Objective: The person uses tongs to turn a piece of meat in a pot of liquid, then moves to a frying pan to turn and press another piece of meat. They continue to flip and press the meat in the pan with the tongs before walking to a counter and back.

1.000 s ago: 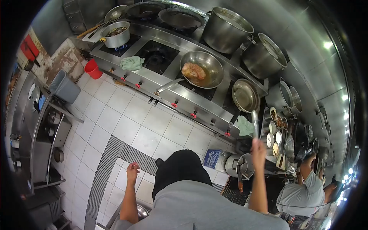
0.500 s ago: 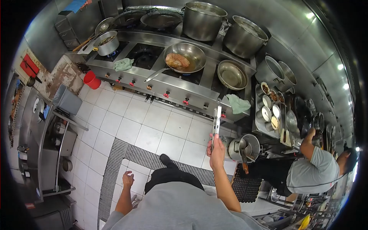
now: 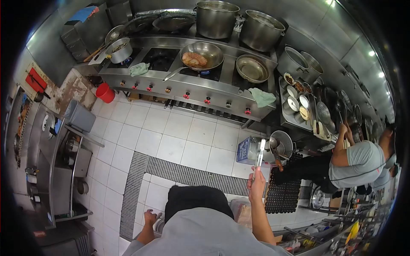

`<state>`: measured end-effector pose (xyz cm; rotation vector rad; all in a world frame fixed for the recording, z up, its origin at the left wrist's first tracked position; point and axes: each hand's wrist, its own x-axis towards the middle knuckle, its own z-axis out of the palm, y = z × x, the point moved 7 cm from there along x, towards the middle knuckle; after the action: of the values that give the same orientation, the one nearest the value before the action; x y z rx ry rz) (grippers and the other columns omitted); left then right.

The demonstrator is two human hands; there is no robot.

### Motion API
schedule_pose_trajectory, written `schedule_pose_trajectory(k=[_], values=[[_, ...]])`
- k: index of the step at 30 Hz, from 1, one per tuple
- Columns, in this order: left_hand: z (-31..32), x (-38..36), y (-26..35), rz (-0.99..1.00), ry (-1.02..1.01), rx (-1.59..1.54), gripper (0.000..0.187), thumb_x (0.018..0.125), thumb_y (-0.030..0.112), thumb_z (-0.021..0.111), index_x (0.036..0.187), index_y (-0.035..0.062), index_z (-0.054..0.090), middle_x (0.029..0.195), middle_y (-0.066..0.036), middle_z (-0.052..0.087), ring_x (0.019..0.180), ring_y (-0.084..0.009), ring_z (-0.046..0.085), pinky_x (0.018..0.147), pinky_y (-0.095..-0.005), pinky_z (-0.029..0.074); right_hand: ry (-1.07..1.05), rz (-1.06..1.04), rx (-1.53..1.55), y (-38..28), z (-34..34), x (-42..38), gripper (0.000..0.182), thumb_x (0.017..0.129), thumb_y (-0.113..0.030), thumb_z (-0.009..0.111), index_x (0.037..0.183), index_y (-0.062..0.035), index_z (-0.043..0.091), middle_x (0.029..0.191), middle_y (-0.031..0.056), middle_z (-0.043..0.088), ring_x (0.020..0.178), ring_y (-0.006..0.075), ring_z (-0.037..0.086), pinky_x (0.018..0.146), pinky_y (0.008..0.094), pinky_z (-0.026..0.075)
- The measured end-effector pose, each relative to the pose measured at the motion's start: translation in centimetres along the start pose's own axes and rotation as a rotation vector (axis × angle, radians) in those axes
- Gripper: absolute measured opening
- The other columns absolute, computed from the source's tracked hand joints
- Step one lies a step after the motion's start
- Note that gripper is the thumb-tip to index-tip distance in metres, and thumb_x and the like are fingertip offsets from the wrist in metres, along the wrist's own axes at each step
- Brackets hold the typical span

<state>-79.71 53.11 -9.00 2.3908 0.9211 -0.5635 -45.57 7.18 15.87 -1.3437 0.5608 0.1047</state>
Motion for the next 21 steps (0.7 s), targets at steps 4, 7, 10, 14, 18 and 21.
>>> schedule_pose_trajectory(k=[4,7,10,14,18,21], values=[[-0.7,2.3,-3.8,-0.22,-0.017,-0.28,0.036,0.066,0.011,0.067,0.101,0.0008,0.063,0.1,-0.023,0.064,0.094,-0.0314,0.062,0.083,-0.0348,0.049,0.142,-0.033,0.006,0.9,-1.6,-2.4,0.044,0.094,-0.042,0.048,0.108,-0.0007,0.055,0.062,-0.0025,0.046,0.041,0.0042,0.036,0.036,0.0192,0.025],[0.4,8.7,-7.4,-0.116,0.026,-0.349,0.038,0.069,0.011,0.064,0.105,0.0002,0.061,0.089,-0.018,0.065,0.08,-0.027,0.064,0.074,-0.0339,0.051,0.205,-0.017,0.103,1.5,0.0,-4.0,0.048,0.092,-0.044,0.051,0.109,0.0008,0.054,0.062,-0.0018,0.043,0.041,0.0046,0.035,0.035,0.0196,0.024],[-3.3,11.0,-5.8,-0.105,0.03,-0.557,0.038,0.07,0.012,0.063,0.106,0.0001,0.06,0.085,-0.015,0.064,0.075,-0.0237,0.063,0.07,-0.0329,0.051,0.105,-0.006,0.092,2.6,3.7,-4.5,0.048,0.091,-0.043,0.051,0.11,0.0013,0.054,0.062,-0.001,0.043,0.041,0.0052,0.035,0.035,0.0202,0.025],[-8.0,11.6,-2.8,-0.051,-0.031,-0.71,0.04,0.076,0.007,0.059,0.114,-0.0004,0.054,0.075,-0.007,0.058,0.067,-0.0164,0.059,0.057,-0.0271,0.046,-0.023,-0.013,-0.009,2.2,11.0,-7.1,0.046,0.092,-0.042,0.051,0.106,0.0013,0.057,0.063,-0.0003,0.044,0.043,0.0052,0.036,0.036,0.0201,0.026],[-8.6,11.3,-5.0,-0.067,-0.09,-0.645,0.037,0.075,0.008,0.06,0.11,-0.0027,0.056,0.079,-0.013,0.063,0.065,-0.019,0.063,0.059,-0.0294,0.05,-0.154,-0.047,-0.212,4.2,16.2,-9.1,0.033,0.092,-0.036,0.055,0.101,-0.0052,0.061,0.059,-0.0042,0.043,0.044,0.0041,0.036,0.039,0.0199,0.027],[-8.2,10.4,-8.1,-0.112,-0.151,-0.591,0.037,0.074,0.008,0.062,0.108,-0.004,0.056,0.082,-0.015,0.063,0.066,-0.0212,0.064,0.058,-0.0305,0.053,-0.199,-0.095,-0.308,5.6,18.2,-11.2,0.03,0.088,-0.032,0.061,0.101,-0.0054,0.063,0.061,-0.0059,0.048,0.05,0.003,0.038,0.044,0.0201,0.03]])
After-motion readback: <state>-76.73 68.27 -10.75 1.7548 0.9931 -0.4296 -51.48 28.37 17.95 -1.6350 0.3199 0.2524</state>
